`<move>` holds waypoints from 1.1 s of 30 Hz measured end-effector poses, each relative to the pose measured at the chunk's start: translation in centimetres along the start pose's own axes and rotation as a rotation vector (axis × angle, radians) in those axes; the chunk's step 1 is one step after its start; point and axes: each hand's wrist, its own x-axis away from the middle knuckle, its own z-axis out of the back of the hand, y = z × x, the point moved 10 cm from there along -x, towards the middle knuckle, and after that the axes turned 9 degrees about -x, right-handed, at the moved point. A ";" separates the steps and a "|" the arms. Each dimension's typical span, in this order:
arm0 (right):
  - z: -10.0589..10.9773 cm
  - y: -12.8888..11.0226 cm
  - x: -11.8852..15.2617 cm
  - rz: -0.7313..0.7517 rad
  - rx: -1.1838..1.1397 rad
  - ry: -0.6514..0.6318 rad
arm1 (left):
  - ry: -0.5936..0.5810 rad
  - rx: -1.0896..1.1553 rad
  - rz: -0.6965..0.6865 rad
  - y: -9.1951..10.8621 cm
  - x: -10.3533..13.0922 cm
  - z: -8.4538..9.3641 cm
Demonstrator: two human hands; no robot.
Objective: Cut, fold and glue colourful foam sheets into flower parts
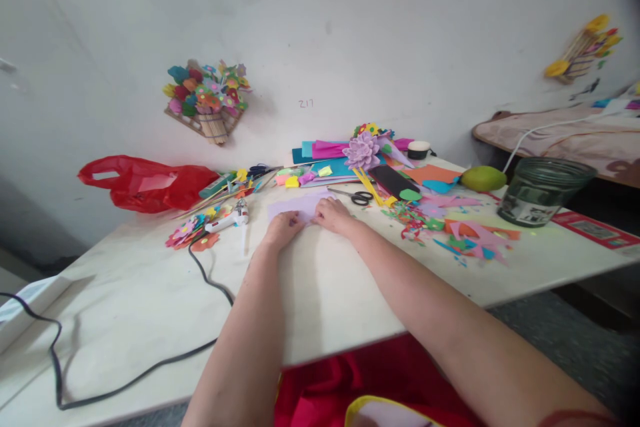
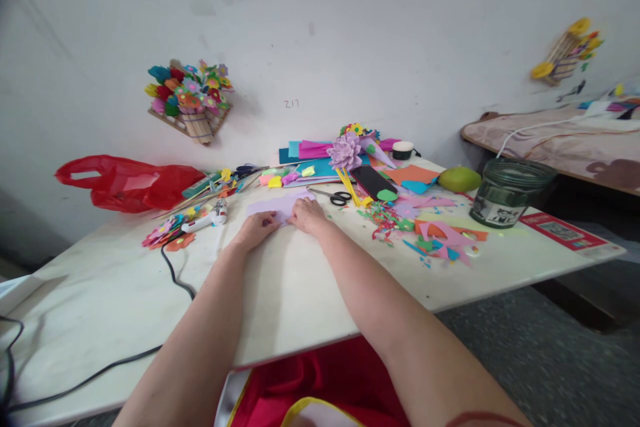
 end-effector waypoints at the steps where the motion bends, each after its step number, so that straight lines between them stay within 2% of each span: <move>1: 0.0 0.0 0.0 0.000 0.008 0.006 | 0.004 -0.016 -0.003 0.0 -0.1 0.0; 8: -0.2 0.5 0.1 -0.058 0.042 0.021 | 0.016 -0.188 0.044 -0.8 -0.4 -0.4; 17: -0.4 0.9 0.0 -0.139 0.071 -0.005 | -0.006 -0.284 0.126 -1.0 0.1 -0.3; 26: -0.3 0.9 -0.1 -0.159 0.066 0.004 | 0.098 -0.350 0.148 -0.2 0.3 0.6; 33: 0.0 1.0 0.2 -0.167 0.032 -0.027 | 0.027 -0.307 0.203 -0.7 0.4 0.0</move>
